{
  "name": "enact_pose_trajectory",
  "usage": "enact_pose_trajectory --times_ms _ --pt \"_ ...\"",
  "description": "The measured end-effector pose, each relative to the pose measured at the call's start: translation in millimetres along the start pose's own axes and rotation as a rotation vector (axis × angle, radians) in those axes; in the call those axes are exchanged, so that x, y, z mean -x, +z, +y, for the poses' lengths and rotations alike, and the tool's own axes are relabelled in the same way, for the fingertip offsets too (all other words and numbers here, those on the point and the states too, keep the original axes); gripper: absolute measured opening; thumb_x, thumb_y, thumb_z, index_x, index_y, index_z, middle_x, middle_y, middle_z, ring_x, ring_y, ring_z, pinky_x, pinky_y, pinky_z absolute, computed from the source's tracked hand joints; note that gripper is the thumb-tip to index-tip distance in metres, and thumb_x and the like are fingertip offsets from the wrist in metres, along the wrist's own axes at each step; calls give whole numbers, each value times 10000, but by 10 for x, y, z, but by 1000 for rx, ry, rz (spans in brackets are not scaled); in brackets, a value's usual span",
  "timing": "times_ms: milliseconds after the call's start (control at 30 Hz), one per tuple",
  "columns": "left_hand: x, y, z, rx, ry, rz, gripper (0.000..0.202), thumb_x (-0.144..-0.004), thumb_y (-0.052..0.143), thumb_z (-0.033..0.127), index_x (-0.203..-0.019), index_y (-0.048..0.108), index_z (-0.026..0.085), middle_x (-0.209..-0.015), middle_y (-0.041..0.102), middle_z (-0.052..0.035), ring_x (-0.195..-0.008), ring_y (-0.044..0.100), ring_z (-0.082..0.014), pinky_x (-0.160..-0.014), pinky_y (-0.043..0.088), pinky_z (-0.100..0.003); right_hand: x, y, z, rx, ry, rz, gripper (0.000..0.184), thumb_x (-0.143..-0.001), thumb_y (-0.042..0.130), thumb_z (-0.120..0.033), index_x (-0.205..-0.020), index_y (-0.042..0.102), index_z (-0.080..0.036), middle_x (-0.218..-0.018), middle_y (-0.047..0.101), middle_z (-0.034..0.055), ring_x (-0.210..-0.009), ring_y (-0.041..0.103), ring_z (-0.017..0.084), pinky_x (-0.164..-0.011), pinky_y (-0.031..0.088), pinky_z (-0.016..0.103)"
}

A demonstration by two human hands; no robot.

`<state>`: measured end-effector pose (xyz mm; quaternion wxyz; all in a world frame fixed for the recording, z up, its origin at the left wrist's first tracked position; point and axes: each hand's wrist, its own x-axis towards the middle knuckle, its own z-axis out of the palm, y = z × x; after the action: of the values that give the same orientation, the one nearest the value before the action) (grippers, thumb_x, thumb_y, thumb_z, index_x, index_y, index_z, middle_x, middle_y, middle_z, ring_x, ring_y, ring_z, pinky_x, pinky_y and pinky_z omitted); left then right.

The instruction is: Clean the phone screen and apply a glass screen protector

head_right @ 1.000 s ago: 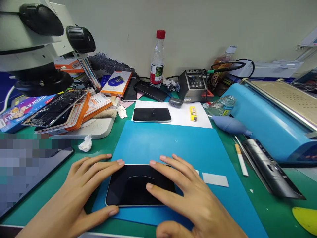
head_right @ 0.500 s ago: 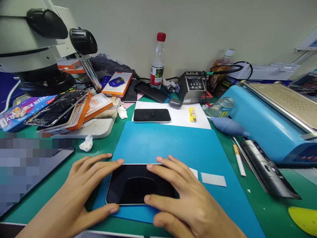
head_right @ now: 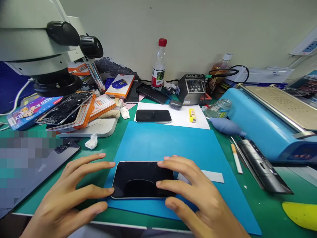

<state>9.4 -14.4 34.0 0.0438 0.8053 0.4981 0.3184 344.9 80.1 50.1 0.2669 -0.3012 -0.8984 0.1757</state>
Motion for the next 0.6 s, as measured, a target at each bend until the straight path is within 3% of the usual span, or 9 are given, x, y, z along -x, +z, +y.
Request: enact_pose_trajectory --times_ms 100,200,267,467,600 --pt "37 0 -3 42 -48 23 297 -1111 614 223 -828 683 282 -1374 688 -33 -1483 463 -251 -1141 409 -367 -18 31 0 73 70 -87 496 -1039 698 -509 -1527 612 -485 -1650 570 -72 -1492 591 182 -1098 591 263" --pt "6 9 11 29 -17 -23 131 -1111 642 245 -1175 744 299 -1455 640 -44 -1516 419 -242 -1176 400 -355 -22 47 8 108 71 -177 661 -1026 706 -555 -1640 470 -493 -1717 489 -50 -1561 518 230 -1100 608 327" --pt "-37 16 28 6 45 -51 213 -1117 660 280 -1312 732 328 -1526 597 -30 -1532 395 -239 -1200 374 -357 -18 49 10 110 62 -206 661 -1027 699 -567 -1640 460 -509 -1734 463 -52 -1585 487 255 -1161 571 397" --pt "-61 43 31 4 93 4 229 -1134 614 178 -1239 773 305 -1435 641 -34 -1438 461 -230 -1159 386 -369 -35 64 -1 104 128 -242 645 -1024 702 -566 -1629 495 -477 -1742 457 -11 -1581 491 295 -1192 549 436" --pt "-25 60 17 18 67 -7 278 -1119 617 116 -1265 760 304 -1372 673 -36 -1410 471 -231 -1136 404 -382 -58 82 16 169 34 -220 688 -1014 723 -554 -1647 470 -465 -1721 489 0 -1556 525 290 -1180 562 438"
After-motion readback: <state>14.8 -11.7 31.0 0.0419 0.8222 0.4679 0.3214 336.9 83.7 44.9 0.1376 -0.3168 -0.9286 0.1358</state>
